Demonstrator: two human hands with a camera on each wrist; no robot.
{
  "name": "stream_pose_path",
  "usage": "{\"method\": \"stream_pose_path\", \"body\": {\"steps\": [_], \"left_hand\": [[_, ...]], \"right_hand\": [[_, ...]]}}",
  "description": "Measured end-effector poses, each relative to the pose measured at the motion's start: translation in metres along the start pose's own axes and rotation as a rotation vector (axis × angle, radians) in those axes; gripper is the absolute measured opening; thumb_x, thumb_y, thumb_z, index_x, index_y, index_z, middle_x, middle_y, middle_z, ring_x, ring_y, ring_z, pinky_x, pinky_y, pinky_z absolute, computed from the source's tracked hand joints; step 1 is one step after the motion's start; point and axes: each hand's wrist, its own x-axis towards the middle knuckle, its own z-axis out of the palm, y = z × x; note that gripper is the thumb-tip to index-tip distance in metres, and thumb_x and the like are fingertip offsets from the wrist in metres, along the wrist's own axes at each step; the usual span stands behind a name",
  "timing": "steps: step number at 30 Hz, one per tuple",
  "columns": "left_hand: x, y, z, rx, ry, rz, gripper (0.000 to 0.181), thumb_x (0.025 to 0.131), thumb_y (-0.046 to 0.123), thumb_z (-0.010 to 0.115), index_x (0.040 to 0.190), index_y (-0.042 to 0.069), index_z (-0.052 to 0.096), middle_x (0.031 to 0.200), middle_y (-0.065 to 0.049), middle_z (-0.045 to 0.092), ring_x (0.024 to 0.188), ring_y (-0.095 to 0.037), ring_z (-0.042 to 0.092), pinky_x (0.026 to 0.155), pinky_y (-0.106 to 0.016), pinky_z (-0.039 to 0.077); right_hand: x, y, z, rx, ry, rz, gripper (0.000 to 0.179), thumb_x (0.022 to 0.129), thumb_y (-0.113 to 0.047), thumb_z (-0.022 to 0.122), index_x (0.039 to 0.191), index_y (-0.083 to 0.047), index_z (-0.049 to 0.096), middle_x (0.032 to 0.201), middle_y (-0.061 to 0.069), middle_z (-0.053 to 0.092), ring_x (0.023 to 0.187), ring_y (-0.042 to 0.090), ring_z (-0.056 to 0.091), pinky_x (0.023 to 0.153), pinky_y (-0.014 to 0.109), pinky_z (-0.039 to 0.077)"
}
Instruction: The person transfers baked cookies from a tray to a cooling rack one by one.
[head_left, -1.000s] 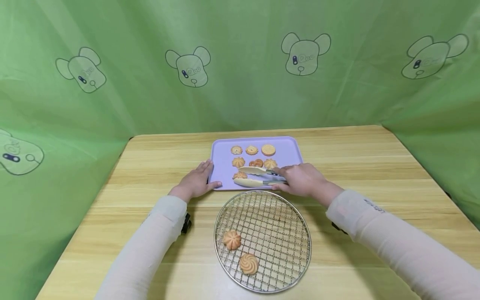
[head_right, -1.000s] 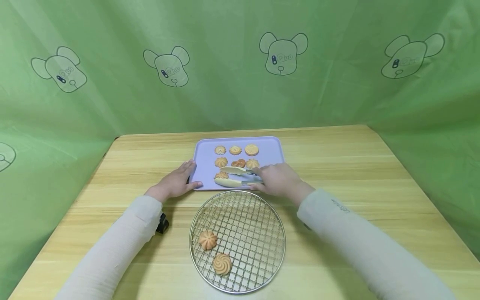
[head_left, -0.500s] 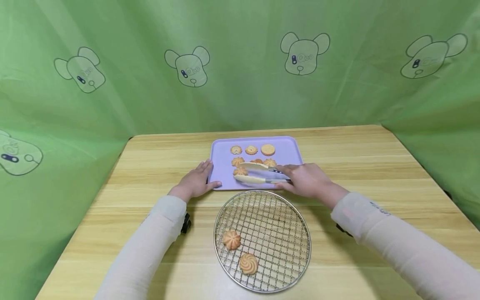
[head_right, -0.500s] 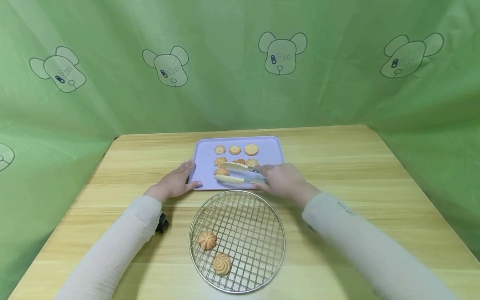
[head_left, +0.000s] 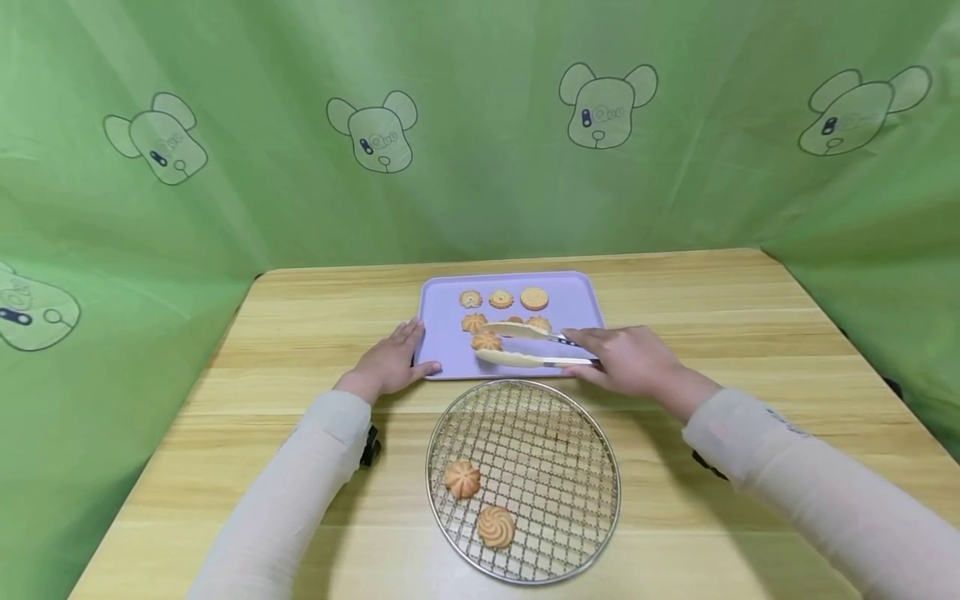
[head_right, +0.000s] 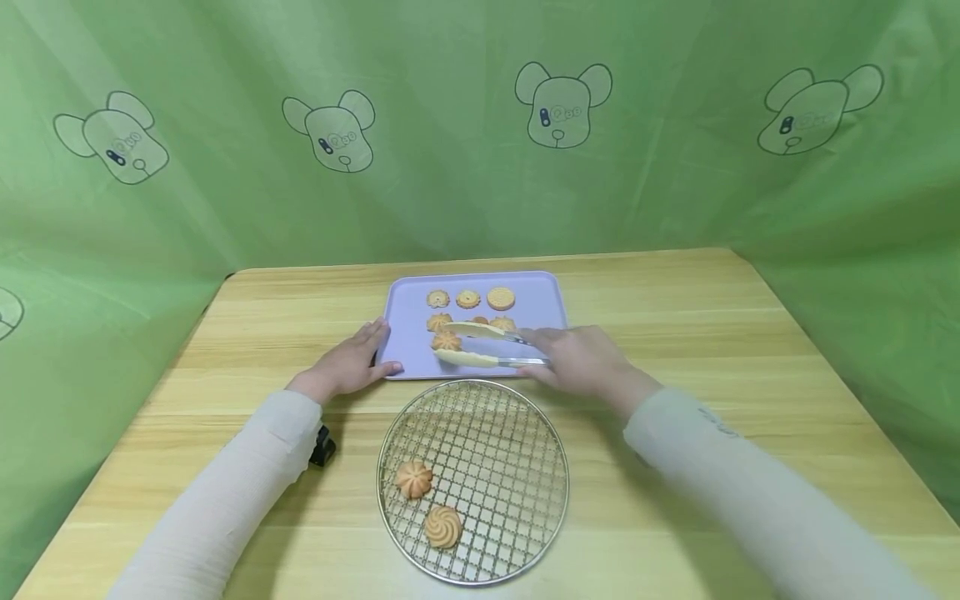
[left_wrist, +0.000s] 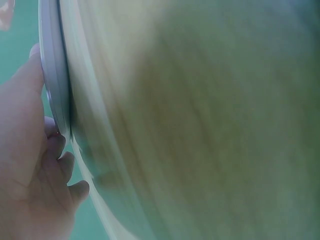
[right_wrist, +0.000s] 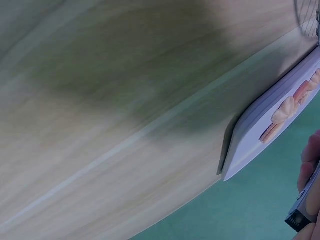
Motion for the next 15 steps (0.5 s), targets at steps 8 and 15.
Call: {"method": "stream_pose_path", "body": {"steps": [8,15], "left_hand": [[-0.001,0.000,-0.001,-0.007,-0.001,-0.004,0.087,0.094,0.058,0.044,0.151,0.001,0.012,0.158,-0.012,0.006,0.143,-0.031,0.008,0.116,-0.041,0.012],[0.001,-0.001,0.001,0.003,0.000,-0.001,0.087,0.094,0.059,0.043,0.152,0.002,0.011,0.158,-0.012,0.006,0.143,-0.031,0.008,0.116,-0.041,0.012]], "right_hand": [[-0.015,0.005,0.001,-0.014,0.084,-0.072,0.059,0.082,-0.044,0.070,0.128,-0.008,0.060,0.111,0.015,0.068,0.061,0.027,0.066,0.052,0.040,0.053],[-0.028,0.011,0.002,0.001,0.149,-0.143,0.059,0.083,-0.048,0.068,0.125,-0.007,0.062,0.107,0.015,0.069,0.058,0.026,0.066,0.054,0.041,0.055]]}}
